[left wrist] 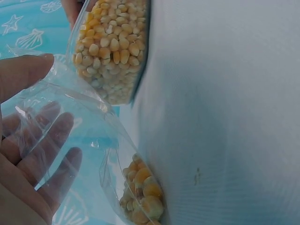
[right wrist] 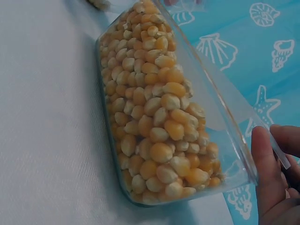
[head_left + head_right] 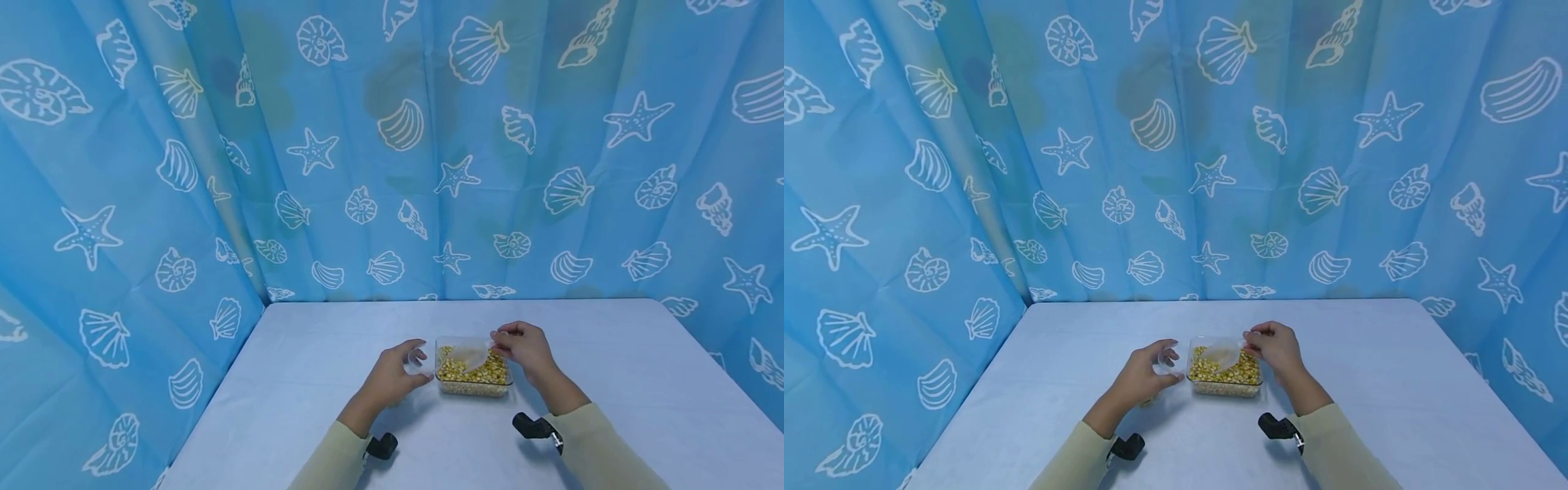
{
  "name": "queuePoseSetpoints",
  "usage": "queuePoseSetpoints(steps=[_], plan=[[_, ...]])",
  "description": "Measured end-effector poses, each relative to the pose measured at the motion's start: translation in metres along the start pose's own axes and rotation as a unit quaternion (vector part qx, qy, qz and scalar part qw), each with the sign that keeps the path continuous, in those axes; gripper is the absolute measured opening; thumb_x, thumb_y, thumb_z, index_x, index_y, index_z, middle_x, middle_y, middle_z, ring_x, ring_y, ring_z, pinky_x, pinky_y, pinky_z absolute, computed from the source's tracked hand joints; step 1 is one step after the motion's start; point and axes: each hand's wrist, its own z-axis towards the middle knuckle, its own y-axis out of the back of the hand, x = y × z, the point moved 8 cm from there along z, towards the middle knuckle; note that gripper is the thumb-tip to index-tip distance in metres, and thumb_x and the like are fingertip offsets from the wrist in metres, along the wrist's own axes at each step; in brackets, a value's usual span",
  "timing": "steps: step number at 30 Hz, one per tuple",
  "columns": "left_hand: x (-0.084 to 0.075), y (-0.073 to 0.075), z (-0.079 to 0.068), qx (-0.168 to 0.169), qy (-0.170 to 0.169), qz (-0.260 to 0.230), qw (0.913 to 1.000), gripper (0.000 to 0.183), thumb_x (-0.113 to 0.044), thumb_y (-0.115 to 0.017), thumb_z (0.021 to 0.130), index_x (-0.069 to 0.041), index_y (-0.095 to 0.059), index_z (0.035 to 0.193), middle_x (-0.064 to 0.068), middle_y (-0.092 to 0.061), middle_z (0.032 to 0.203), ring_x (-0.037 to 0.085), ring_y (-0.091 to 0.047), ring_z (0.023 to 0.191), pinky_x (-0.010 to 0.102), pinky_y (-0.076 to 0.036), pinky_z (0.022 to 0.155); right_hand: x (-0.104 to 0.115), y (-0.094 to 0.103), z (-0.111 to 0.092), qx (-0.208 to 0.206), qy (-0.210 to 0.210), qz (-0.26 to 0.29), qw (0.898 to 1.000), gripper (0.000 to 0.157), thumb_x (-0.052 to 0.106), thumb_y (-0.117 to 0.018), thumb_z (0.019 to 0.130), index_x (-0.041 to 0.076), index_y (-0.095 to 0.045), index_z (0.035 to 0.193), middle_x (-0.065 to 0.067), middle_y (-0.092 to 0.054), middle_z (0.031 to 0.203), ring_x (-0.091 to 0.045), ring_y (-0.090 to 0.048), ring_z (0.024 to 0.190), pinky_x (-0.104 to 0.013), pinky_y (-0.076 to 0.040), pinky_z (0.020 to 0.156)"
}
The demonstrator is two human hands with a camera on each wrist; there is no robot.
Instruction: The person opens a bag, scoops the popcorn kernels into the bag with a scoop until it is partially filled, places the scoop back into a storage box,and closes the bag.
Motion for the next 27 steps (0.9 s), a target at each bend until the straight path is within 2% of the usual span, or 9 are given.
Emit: queuePoseSetpoints(steps=[5, 10, 15, 19, 27], plan=[[0.002, -0.001, 0.0, -0.002, -0.007, 0.002, 1.0, 0.064, -0.031, -0.079, 0.081, -0.02, -0.052, 0.138, -0.01, -0.065, 0.108, 0.017, -0.057, 0.105, 0.043, -0.049, 0.089, -0.003, 0.0, -0.003, 0.011, -0.012, 0.008, 1.0, 0.034, 0.015, -0.063, 0.096, -0.006, -0.052, 0.121, -0.017, -0.06, 0.105, -0.017, -0.066, 0.083, -0.028, -0.056, 0.074], [0.001, -0.001, 0.0, 0.001, -0.009, -0.002, 1.0, 0.065, -0.031, -0.078, 0.081, -0.018, -0.052, 0.139, -0.008, -0.066, 0.109, 0.017, -0.057, 0.104, 0.044, -0.049, 0.088, -0.009, 0.002, -0.007, 0.035, -0.037, 0.086, 0.995, 0.04, 0.013, -0.06, 0.098, -0.007, -0.046, 0.129, -0.016, -0.059, 0.106, -0.016, -0.066, 0.086, -0.028, -0.055, 0.079], [0.0, -0.001, -0.001, 0.004, -0.002, -0.002, 1.0, 0.065, -0.031, -0.078, 0.081, -0.018, -0.052, 0.14, -0.006, -0.066, 0.111, 0.018, -0.057, 0.105, 0.044, -0.049, 0.088, -0.011, 0.006, -0.011, 0.048, -0.037, 0.144, 0.988, 0.043, 0.01, -0.06, 0.097, -0.011, -0.043, 0.131, -0.012, -0.062, 0.097, -0.016, -0.068, 0.082, -0.028, -0.055, 0.078], [-0.001, 0.0, -0.001, 0.006, 0.001, 0.0, 1.0, 0.065, -0.031, -0.079, 0.082, -0.018, -0.052, 0.139, -0.005, -0.066, 0.11, 0.018, -0.057, 0.106, 0.044, -0.049, 0.089, -0.013, 0.01, -0.015, 0.035, -0.039, 0.157, 0.986, 0.041, 0.008, -0.06, 0.097, -0.01, -0.044, 0.13, -0.011, -0.064, 0.093, -0.015, -0.069, 0.08, -0.028, -0.055, 0.077], [-0.004, 0.001, -0.002, 0.003, -0.004, 0.003, 1.0, 0.065, -0.03, -0.079, 0.082, -0.018, -0.052, 0.139, -0.003, -0.066, 0.111, 0.018, -0.057, 0.105, 0.044, -0.048, 0.09, -0.021, 0.02, -0.017, -0.019, -0.056, 0.172, 0.983, 0.046, 0.011, -0.06, 0.098, -0.008, -0.043, 0.135, -0.01, -0.064, 0.1, -0.013, -0.067, 0.083, -0.027, -0.054, 0.079]])
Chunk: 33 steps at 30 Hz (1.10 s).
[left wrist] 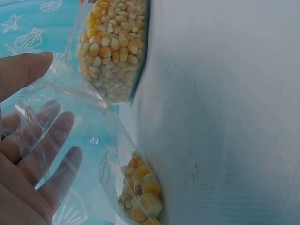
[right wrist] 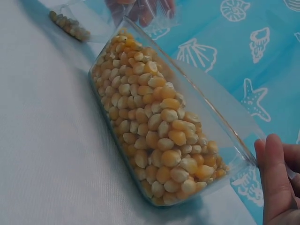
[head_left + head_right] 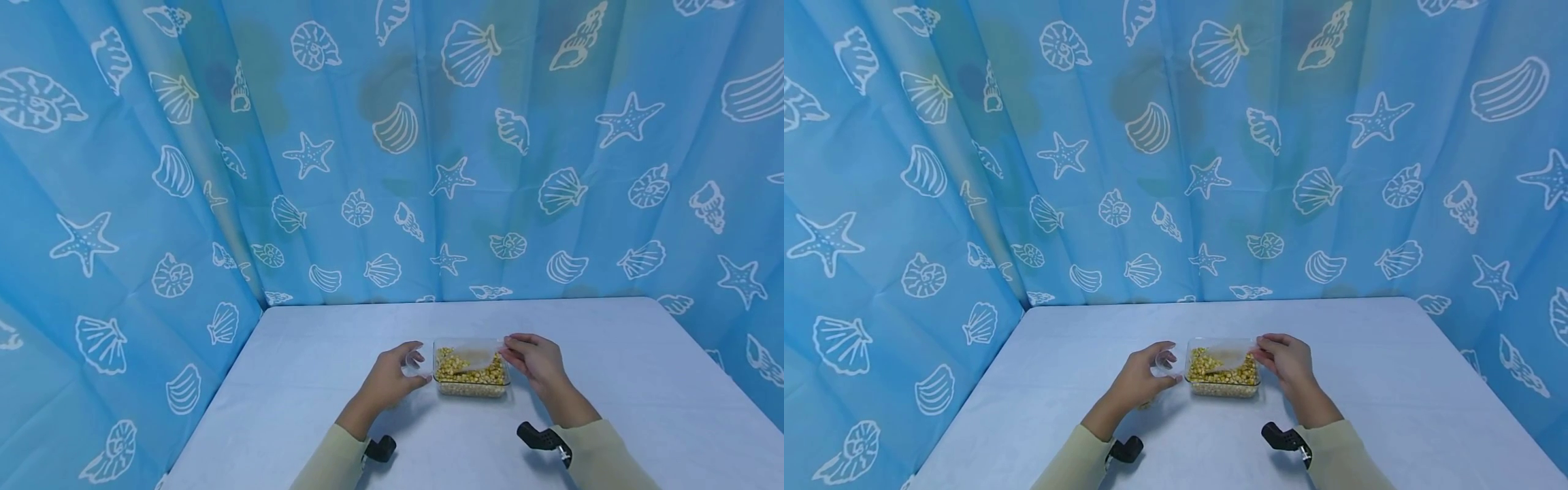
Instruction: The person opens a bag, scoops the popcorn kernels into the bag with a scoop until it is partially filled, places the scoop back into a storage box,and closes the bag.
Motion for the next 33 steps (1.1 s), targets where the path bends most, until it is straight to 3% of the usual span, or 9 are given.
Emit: queuePoseSetpoints(steps=[8, 16, 33], plan=[[0.001, -0.001, 0.0, -0.005, -0.009, -0.001, 0.9999, 0.064, -0.031, -0.079, 0.082, -0.017, -0.052, 0.139, -0.004, -0.066, 0.11, 0.016, -0.057, 0.104, 0.043, -0.048, 0.09, -0.011, 0.008, 0.004, -0.023, -0.03, 0.054, 0.998, 0.049, 0.008, -0.057, 0.098, -0.005, -0.038, 0.142, -0.005, -0.062, 0.103, -0.011, -0.068, 0.087, -0.025, -0.052, 0.084], [0.0, -0.001, -0.001, -0.007, -0.008, 0.0, 0.9999, 0.065, -0.031, -0.079, 0.082, -0.017, -0.052, 0.139, -0.004, -0.066, 0.11, 0.018, -0.057, 0.105, 0.044, -0.048, 0.09, -0.016, 0.01, 0.004, -0.004, -0.045, 0.153, 0.987, 0.022, 0.001, -0.055, 0.098, 0.0, -0.05, 0.12, -0.004, -0.067, 0.086, -0.012, -0.07, 0.083, -0.024, -0.052, 0.082], [-0.001, -0.003, -0.001, -0.002, -0.012, -0.013, 0.9998, 0.069, -0.033, -0.081, 0.079, -0.015, -0.052, 0.139, -0.004, -0.067, 0.11, 0.022, -0.057, 0.108, 0.046, -0.048, 0.09, -0.002, 0.004, -0.003, -0.026, -0.046, 0.171, 0.984, 0.03, 0.013, -0.063, 0.096, 0.009, -0.05, 0.122, -0.004, -0.06, 0.104, -0.011, -0.067, 0.093, -0.025, -0.05, 0.087]])
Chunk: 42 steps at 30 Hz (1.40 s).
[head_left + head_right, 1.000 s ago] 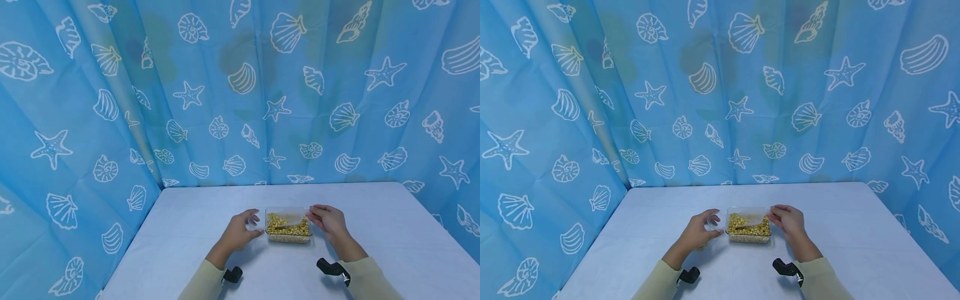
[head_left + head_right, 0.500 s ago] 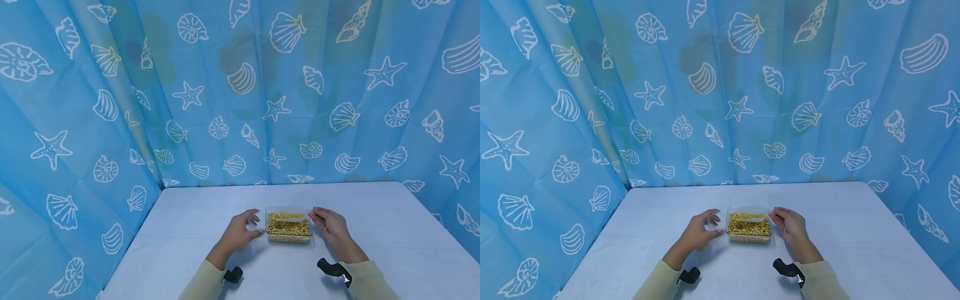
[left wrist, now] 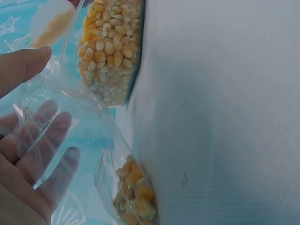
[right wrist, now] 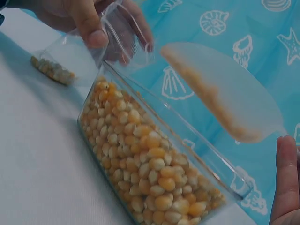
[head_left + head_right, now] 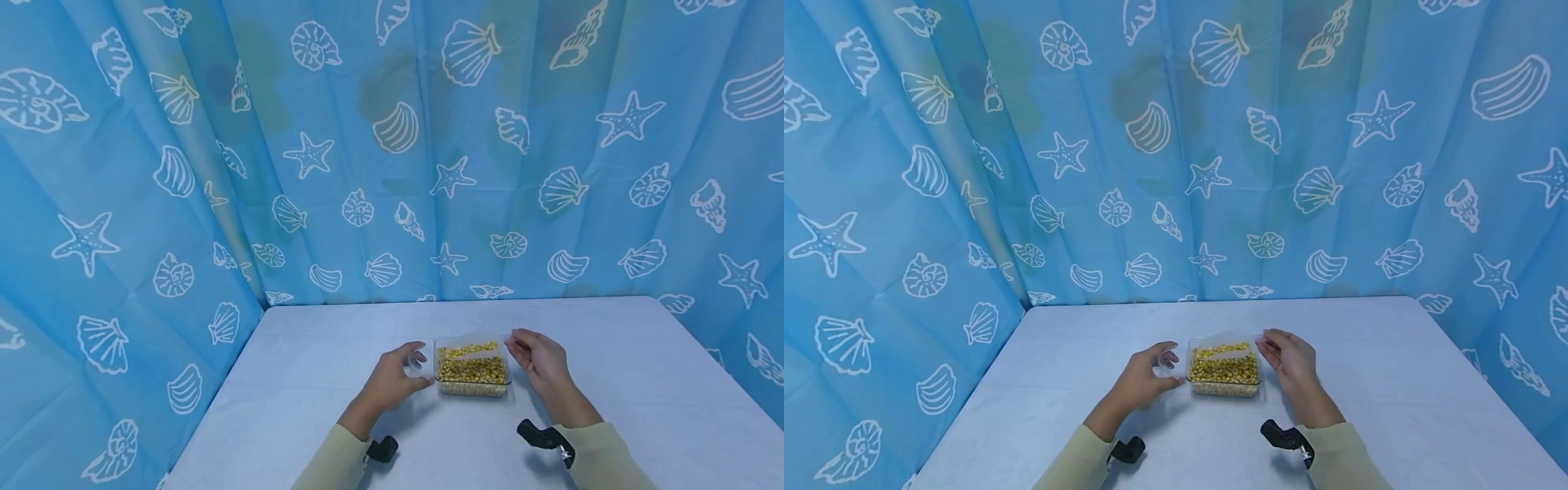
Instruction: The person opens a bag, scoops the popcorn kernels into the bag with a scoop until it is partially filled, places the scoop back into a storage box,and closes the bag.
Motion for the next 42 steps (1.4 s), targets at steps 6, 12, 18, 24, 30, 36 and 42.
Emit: queuePoseSetpoints(steps=[6, 12, 18, 24, 30, 36, 42], plan=[[0.0, -0.002, 0.001, -0.003, -0.013, -0.002, 0.9999, 0.071, -0.033, -0.081, 0.079, -0.014, -0.052, 0.14, -0.003, -0.067, 0.111, 0.021, -0.058, 0.107, 0.045, -0.049, 0.089, 0.004, -0.011, -0.006, 0.019, 0.019, -0.012, 1.0, 0.03, 0.012, -0.063, 0.096, 0.005, -0.05, 0.121, -0.004, -0.062, 0.096, -0.012, -0.067, 0.088, -0.025, -0.051, 0.085], [0.001, -0.002, 0.001, -0.004, -0.013, 0.003, 0.9999, 0.071, -0.033, -0.081, 0.079, -0.014, -0.051, 0.14, -0.01, -0.065, 0.108, 0.019, -0.058, 0.106, 0.044, -0.05, 0.088, 0.006, -0.021, -0.012, 0.035, 0.041, -0.039, 0.998, 0.032, 0.012, -0.062, 0.096, 0.0, -0.049, 0.123, -0.005, -0.064, 0.091, -0.013, -0.068, 0.085, -0.026, -0.052, 0.083], [0.002, -0.004, 0.003, -0.008, -0.014, 0.014, 0.9998, 0.07, -0.034, -0.08, 0.08, -0.014, -0.051, 0.14, -0.01, -0.065, 0.108, 0.017, -0.057, 0.104, 0.042, -0.05, 0.087, 0.009, -0.028, -0.014, 0.037, 0.07, -0.073, 0.994, 0.028, 0.011, -0.063, 0.095, 0.0, -0.051, 0.118, -0.006, -0.065, 0.09, -0.014, -0.069, 0.084, -0.027, -0.053, 0.082], [0.003, -0.004, 0.003, -0.009, -0.015, 0.017, 0.9997, 0.07, -0.033, -0.08, 0.08, -0.013, -0.051, 0.14, -0.01, -0.065, 0.108, 0.016, -0.057, 0.103, 0.041, -0.05, 0.086, 0.012, -0.033, -0.017, 0.033, 0.092, -0.092, 0.991, 0.027, 0.009, -0.065, 0.094, -0.002, -0.053, 0.115, -0.006, -0.066, 0.088, -0.015, -0.07, 0.082, -0.028, -0.054, 0.08], [0.002, -0.004, 0.003, -0.011, -0.02, 0.016, 0.9996, 0.068, -0.031, -0.08, 0.08, -0.012, -0.052, 0.14, -0.009, -0.065, 0.107, 0.017, -0.058, 0.102, 0.041, -0.05, 0.085, 0.018, -0.04, -0.023, 0.03, 0.122, -0.131, 0.983, 0.028, 0.012, -0.066, 0.093, -0.003, -0.055, 0.114, -0.009, -0.066, 0.092, -0.016, -0.069, 0.082, -0.03, -0.055, 0.078], [0.002, -0.004, 0.003, -0.009, -0.013, 0.016, 0.9998, 0.068, -0.031, -0.08, 0.08, -0.013, -0.052, 0.139, -0.009, -0.065, 0.107, 0.018, -0.058, 0.103, 0.042, -0.05, 0.086, 0.019, -0.042, -0.024, 0.02, 0.133, -0.148, 0.98, 0.028, 0.013, -0.066, 0.094, -0.003, -0.055, 0.115, -0.011, -0.065, 0.095, -0.016, -0.069, 0.081, -0.03, -0.055, 0.077], [0.001, -0.003, 0.002, -0.01, -0.015, 0.016, 0.9997, 0.067, -0.03, -0.08, 0.08, -0.012, -0.053, 0.138, -0.012, -0.064, 0.104, 0.018, -0.058, 0.103, 0.042, -0.05, 0.086, 0.018, -0.042, -0.023, 0.02, 0.142, -0.157, 0.977, 0.028, 0.013, -0.066, 0.094, -0.004, -0.056, 0.114, -0.01, -0.065, 0.093, -0.016, -0.069, 0.08, -0.03, -0.056, 0.076]])
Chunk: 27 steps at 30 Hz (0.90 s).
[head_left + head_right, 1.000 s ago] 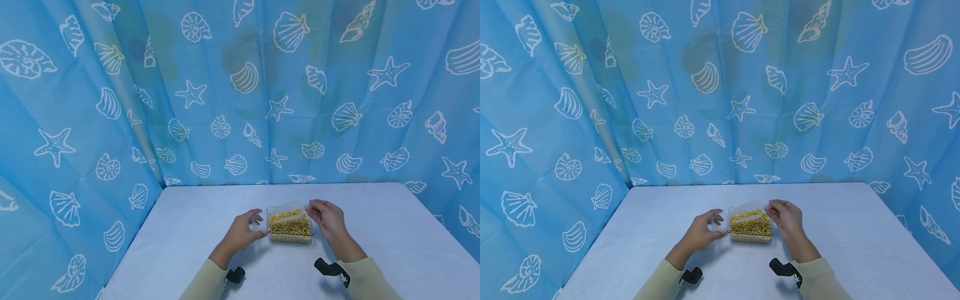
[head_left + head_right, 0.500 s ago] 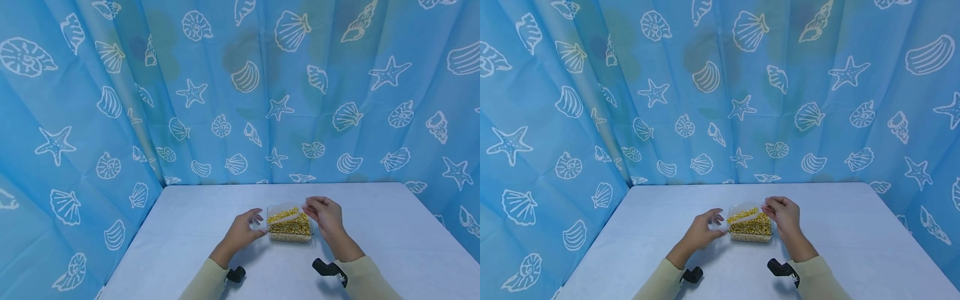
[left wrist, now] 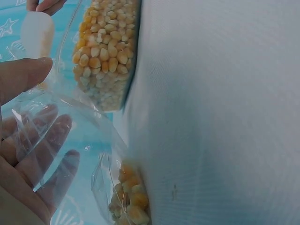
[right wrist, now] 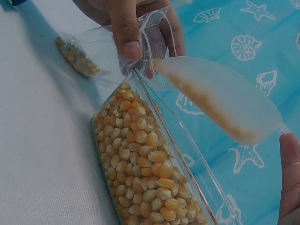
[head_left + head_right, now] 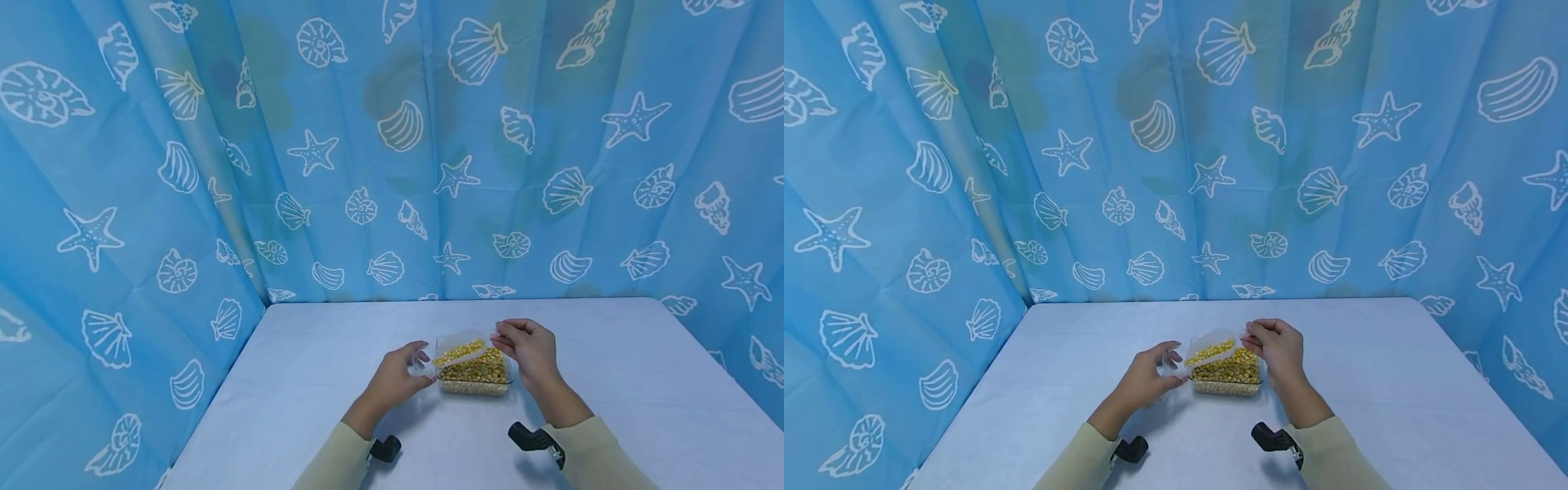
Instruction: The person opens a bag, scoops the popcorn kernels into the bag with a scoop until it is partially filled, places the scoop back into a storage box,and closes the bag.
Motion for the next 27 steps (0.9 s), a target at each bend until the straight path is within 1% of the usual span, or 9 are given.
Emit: queuePoseSetpoints(steps=[7, 11, 15, 21, 27], plan=[[-0.0012, 0.0003, -0.0006, 0.004, -0.001, 0.0, 1.0, 0.066, -0.03, -0.079, 0.081, -0.011, -0.053, 0.138, -0.012, -0.064, 0.104, 0.018, -0.058, 0.101, 0.04, -0.051, 0.084, -0.0005, -0.0005, 0.0004, 0.005, 0.006, 0.001, 1.0, 0.026, 0.011, -0.065, 0.094, -0.005, -0.056, 0.112, -0.008, -0.065, 0.089, -0.016, -0.069, 0.078, -0.03, -0.056, 0.075], [-0.0005, 0.0, -0.0003, 0.005, 0.001, -0.001, 1.0, 0.066, -0.031, -0.079, 0.081, -0.011, -0.053, 0.138, -0.01, -0.065, 0.105, 0.018, -0.058, 0.102, 0.041, -0.051, 0.084, 0.0015, -0.0011, -0.0001, 0.001, 0.007, -0.008, 1.0, 0.027, 0.011, -0.065, 0.094, -0.005, -0.056, 0.113, -0.01, -0.065, 0.091, -0.016, -0.069, 0.078, -0.031, -0.056, 0.075], [0.0003, -0.0003, -0.0003, 0.006, 0.005, -0.001, 1.0, 0.066, -0.031, -0.079, 0.082, -0.012, -0.052, 0.139, -0.012, -0.064, 0.105, 0.018, -0.057, 0.103, 0.041, -0.05, 0.086, 0.0044, -0.0022, -0.0011, -0.001, 0.011, -0.02, 1.0, 0.027, 0.012, -0.065, 0.094, -0.004, -0.056, 0.114, -0.013, -0.064, 0.095, -0.017, -0.069, 0.08, -0.031, -0.056, 0.076], [0.0017, -0.0008, -0.0001, 0.006, 0.007, -0.003, 1.0, 0.065, -0.031, -0.079, 0.081, -0.013, -0.053, 0.138, -0.013, -0.064, 0.104, 0.019, -0.058, 0.104, 0.042, -0.05, 0.086, 0.0051, -0.0037, -0.0014, -0.001, 0.012, -0.02, 1.0, 0.026, 0.011, -0.065, 0.094, -0.005, -0.057, 0.113, -0.011, -0.065, 0.092, -0.016, -0.069, 0.078, -0.031, -0.056, 0.075], [0.0014, -0.0013, -0.0005, 0.007, 0.009, -0.001, 0.9999, 0.065, -0.03, -0.079, 0.081, -0.014, -0.053, 0.139, -0.013, -0.064, 0.104, 0.018, -0.058, 0.103, 0.041, -0.05, 0.086, 0.0079, -0.0059, -0.0024, 0.003, 0.028, -0.029, 0.999, 0.025, 0.011, -0.065, 0.094, -0.005, -0.057, 0.112, -0.012, -0.065, 0.092, -0.016, -0.069, 0.077, -0.031, -0.056, 0.075]])
